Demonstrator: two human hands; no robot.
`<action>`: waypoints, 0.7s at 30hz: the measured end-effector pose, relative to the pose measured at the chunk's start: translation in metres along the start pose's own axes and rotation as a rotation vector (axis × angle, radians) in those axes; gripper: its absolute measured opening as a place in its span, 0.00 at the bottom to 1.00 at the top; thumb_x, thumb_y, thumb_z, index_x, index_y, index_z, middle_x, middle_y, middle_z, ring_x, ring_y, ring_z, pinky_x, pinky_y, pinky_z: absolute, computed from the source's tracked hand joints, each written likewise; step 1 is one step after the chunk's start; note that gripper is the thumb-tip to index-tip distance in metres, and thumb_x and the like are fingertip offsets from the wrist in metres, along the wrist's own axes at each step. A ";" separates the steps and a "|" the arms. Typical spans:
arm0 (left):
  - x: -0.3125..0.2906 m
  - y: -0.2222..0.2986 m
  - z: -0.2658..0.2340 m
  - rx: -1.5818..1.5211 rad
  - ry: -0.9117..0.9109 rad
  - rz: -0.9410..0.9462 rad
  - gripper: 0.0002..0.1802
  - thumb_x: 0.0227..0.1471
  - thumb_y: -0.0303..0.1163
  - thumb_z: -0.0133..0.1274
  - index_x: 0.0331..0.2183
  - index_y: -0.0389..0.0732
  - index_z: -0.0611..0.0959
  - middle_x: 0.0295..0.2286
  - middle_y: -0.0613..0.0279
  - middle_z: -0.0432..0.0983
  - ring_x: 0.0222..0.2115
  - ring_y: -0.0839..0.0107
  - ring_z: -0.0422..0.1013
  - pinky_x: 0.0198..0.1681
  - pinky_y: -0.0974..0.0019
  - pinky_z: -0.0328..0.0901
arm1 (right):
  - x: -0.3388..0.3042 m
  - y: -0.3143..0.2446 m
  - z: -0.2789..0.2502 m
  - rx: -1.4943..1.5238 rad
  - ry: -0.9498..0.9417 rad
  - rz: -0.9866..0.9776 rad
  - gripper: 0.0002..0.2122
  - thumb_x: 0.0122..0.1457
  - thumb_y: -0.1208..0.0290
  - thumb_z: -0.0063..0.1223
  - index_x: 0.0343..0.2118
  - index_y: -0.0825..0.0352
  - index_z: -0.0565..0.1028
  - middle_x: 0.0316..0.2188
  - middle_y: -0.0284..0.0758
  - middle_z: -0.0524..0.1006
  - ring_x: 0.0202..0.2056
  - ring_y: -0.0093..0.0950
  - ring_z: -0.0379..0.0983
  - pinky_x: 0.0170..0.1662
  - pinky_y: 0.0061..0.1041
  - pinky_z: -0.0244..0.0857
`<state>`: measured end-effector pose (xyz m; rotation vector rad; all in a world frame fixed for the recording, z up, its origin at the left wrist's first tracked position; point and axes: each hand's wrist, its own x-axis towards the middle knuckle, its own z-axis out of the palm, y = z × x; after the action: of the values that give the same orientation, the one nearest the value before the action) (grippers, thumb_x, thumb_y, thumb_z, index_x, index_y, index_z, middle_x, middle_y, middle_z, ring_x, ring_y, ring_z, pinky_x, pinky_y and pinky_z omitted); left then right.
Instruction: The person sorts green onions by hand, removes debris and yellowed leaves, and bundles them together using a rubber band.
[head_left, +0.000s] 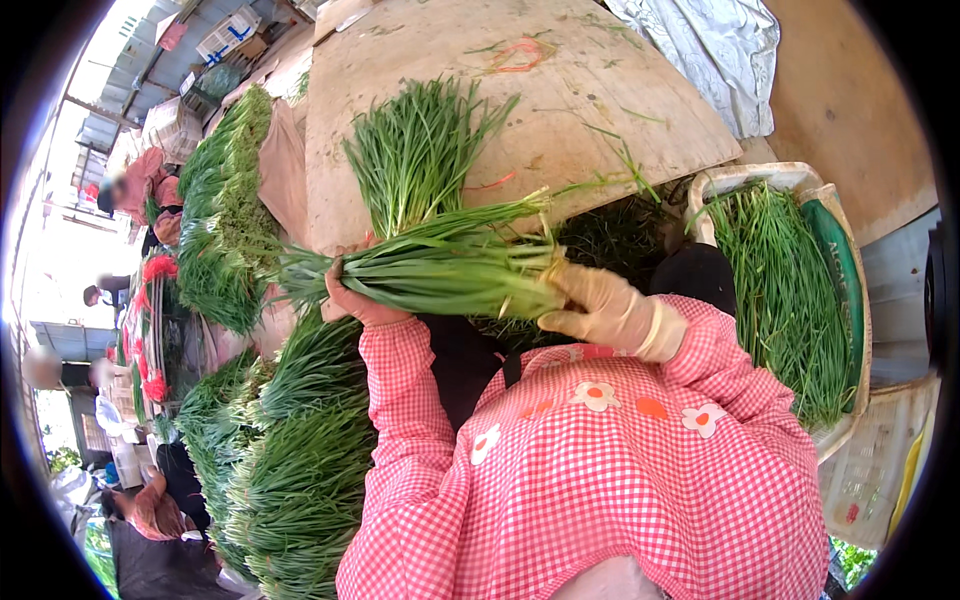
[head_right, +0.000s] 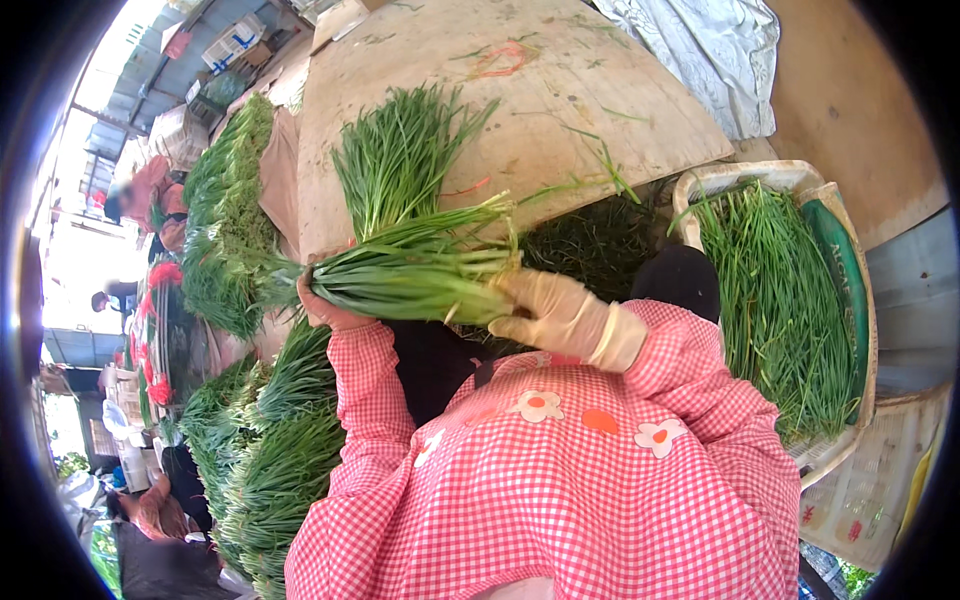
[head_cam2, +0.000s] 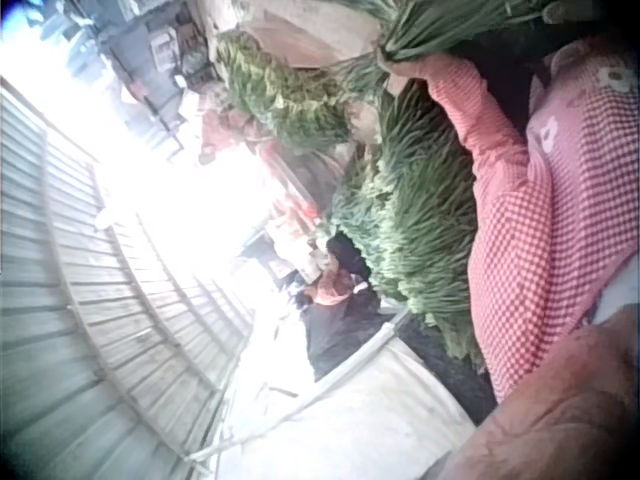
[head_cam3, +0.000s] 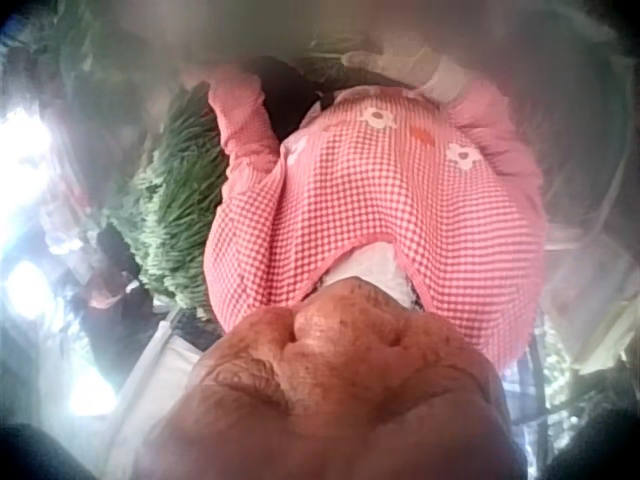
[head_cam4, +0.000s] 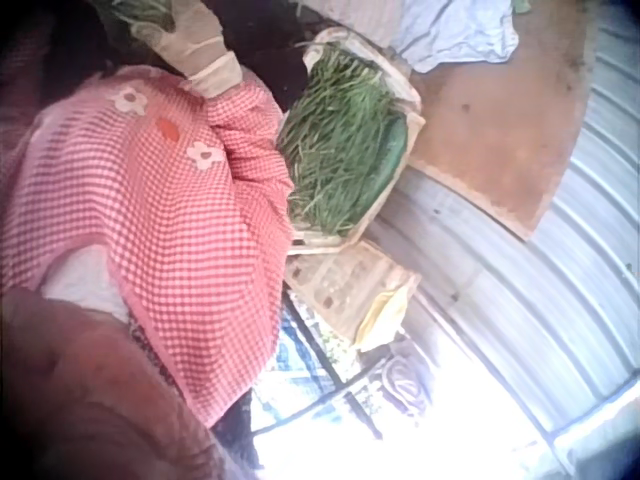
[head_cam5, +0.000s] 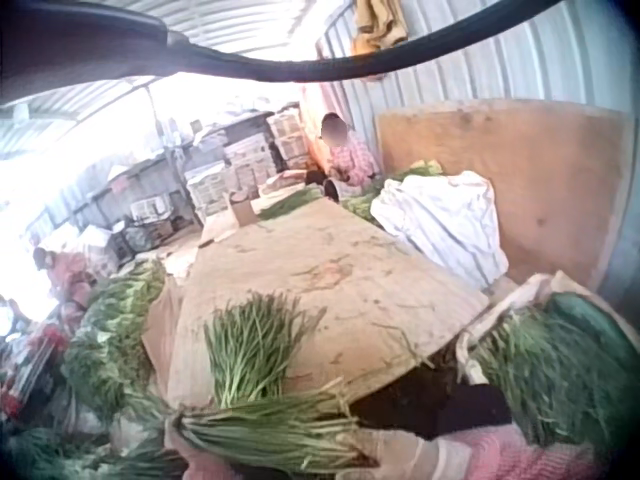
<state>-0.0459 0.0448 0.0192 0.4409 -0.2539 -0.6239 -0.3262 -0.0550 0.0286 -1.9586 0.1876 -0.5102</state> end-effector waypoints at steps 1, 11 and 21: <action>0.003 -0.005 0.000 -0.036 -0.036 -0.002 0.09 0.43 0.37 0.47 0.24 0.41 0.73 0.23 0.65 0.69 0.27 0.68 0.64 0.37 0.64 0.62 | -0.004 0.003 0.008 0.060 -0.074 0.041 0.19 0.52 0.70 0.53 0.46 0.70 0.66 0.38 0.40 0.72 0.39 0.30 0.70 0.44 0.22 0.63; 0.016 0.009 -0.025 -0.375 -0.203 -0.097 0.08 0.39 0.33 0.48 0.26 0.45 0.70 0.23 0.69 0.66 0.28 0.70 0.62 0.46 0.59 0.57 | -0.023 -0.015 -0.054 0.495 0.050 0.300 0.08 0.58 0.67 0.47 0.29 0.67 0.72 0.20 0.27 0.70 0.22 0.14 0.63 0.24 0.15 0.58; 0.002 -0.012 0.025 -0.291 -0.304 -0.127 0.07 0.40 0.28 0.47 0.27 0.43 0.67 0.20 0.69 0.60 0.25 0.75 0.58 0.37 0.69 0.58 | 0.049 0.030 0.010 0.280 -0.007 0.376 0.12 0.58 0.66 0.47 0.36 0.71 0.72 0.30 0.30 0.74 0.32 0.21 0.68 0.39 0.20 0.62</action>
<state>-0.0591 0.0269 0.0354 0.0802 -0.4195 -0.8393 -0.2750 -0.0765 0.0113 -1.6031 0.4461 -0.2651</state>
